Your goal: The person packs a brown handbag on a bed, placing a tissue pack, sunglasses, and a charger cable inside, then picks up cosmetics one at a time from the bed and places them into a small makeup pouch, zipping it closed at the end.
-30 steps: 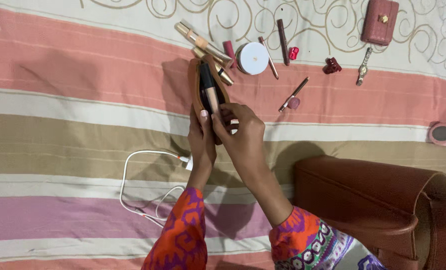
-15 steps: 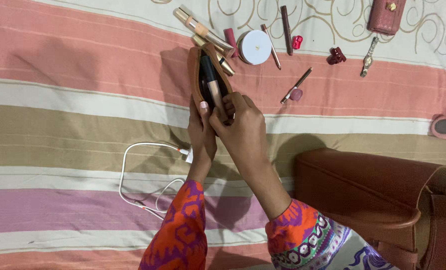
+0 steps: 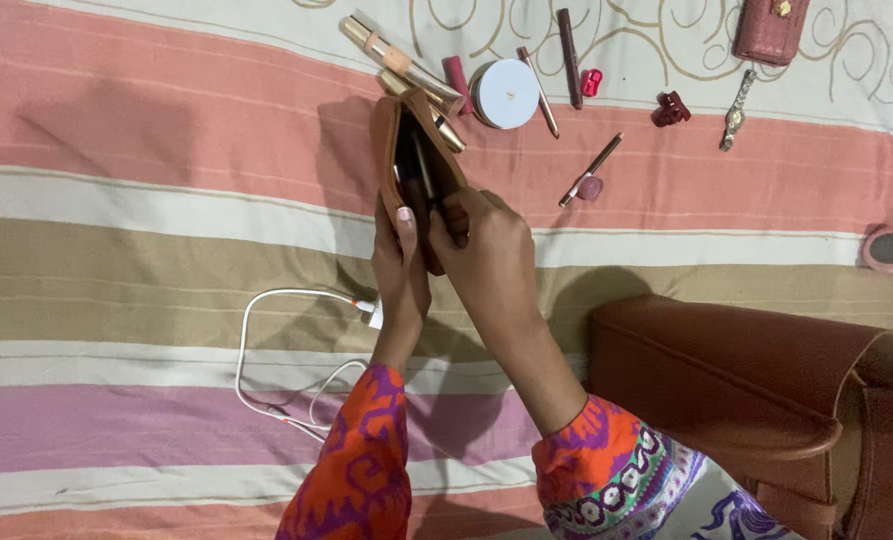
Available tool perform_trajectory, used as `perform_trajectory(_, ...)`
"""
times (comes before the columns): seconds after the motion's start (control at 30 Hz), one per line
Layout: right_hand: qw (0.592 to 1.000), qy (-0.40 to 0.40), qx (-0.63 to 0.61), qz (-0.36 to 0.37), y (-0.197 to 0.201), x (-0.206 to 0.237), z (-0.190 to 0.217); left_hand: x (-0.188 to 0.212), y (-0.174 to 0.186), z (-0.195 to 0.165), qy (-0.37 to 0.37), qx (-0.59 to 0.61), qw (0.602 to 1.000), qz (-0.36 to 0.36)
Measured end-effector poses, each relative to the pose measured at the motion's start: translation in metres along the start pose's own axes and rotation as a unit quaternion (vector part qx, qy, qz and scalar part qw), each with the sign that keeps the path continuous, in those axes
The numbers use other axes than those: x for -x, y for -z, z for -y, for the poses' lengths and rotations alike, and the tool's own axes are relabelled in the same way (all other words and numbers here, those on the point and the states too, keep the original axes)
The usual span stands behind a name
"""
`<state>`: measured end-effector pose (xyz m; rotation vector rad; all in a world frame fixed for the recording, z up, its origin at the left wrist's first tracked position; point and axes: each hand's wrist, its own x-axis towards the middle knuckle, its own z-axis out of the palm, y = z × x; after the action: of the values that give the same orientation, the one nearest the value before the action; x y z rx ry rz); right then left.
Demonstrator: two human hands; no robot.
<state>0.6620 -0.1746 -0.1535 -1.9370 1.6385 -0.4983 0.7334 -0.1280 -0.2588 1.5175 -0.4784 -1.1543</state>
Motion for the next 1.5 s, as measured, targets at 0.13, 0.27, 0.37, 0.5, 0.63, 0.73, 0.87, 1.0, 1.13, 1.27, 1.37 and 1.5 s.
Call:
perform_trajectory(0.13, 0.999, -0.013, -0.034, 0.004, 0.0, -0.001, -0.001, 0.0, -0.001, 0.004, -0.013, 0.036, 0.999, 0.006)
perform_trajectory(0.27, 0.998, -0.007, -0.056, 0.002, 0.001, -0.002, -0.003, -0.001, -0.002, 0.009, -0.022, 0.035, 0.999, -0.001)
perform_trajectory(0.37, 0.995, 0.018, -0.099, -0.006, 0.003, -0.005, -0.008, 0.0, -0.003, 0.014, -0.032, 0.064, 0.997, 0.004)
perform_trajectory(0.5, 0.992, 0.032, -0.114, -0.05, 0.009, -0.015, -0.02, 0.001, -0.003, 0.019, -0.114, 0.03, 0.993, 0.01)
perform_trajectory(0.63, 0.991, 0.032, -0.098, -0.082, 0.015, -0.028, -0.04, 0.001, -0.004, 0.019, -0.063, 0.002, 0.998, 0.01)
perform_trajectory(0.73, 0.99, 0.049, -0.081, -0.103, 0.021, -0.043, -0.061, 0.003, -0.006, 0.018, -0.067, -0.012, 0.998, 0.018)
perform_trajectory(0.87, 0.988, 0.042, -0.06, -0.136, 0.024, -0.064, -0.087, 0.006, -0.008, 0.018, -0.062, -0.019, 0.998, 0.017)
perform_trajectory(1.0, 0.982, 0.06, 0.0, -0.177, 0.034, -0.094, -0.106, 0.006, -0.012, 0.02, -0.08, 0.002, 0.997, 0.004)
perform_trajectory(1.13, 0.974, 0.036, 0.069, -0.212, 0.051, -0.118, -0.117, 0.01, -0.014, 0.021, -0.084, -0.038, 0.996, 0.006)
perform_trajectory(1.27, 0.956, 0.081, 0.145, -0.242, 0.063, -0.144, -0.114, 0.011, -0.015, 0.018, -0.087, -0.06, 0.994, -0.001)
perform_trajectory(1.37, 0.953, 0.07, 0.198, -0.219, 0.067, -0.154, -0.11, 0.011, -0.016, 0.016, -0.071, -0.061, 0.996, -0.007)
perform_trajectory(1.5, 0.959, -0.008, 0.238, -0.155, 0.068, -0.159, -0.107, 0.011, -0.016, 0.016, -0.088, -0.038, 0.995, 0.005)
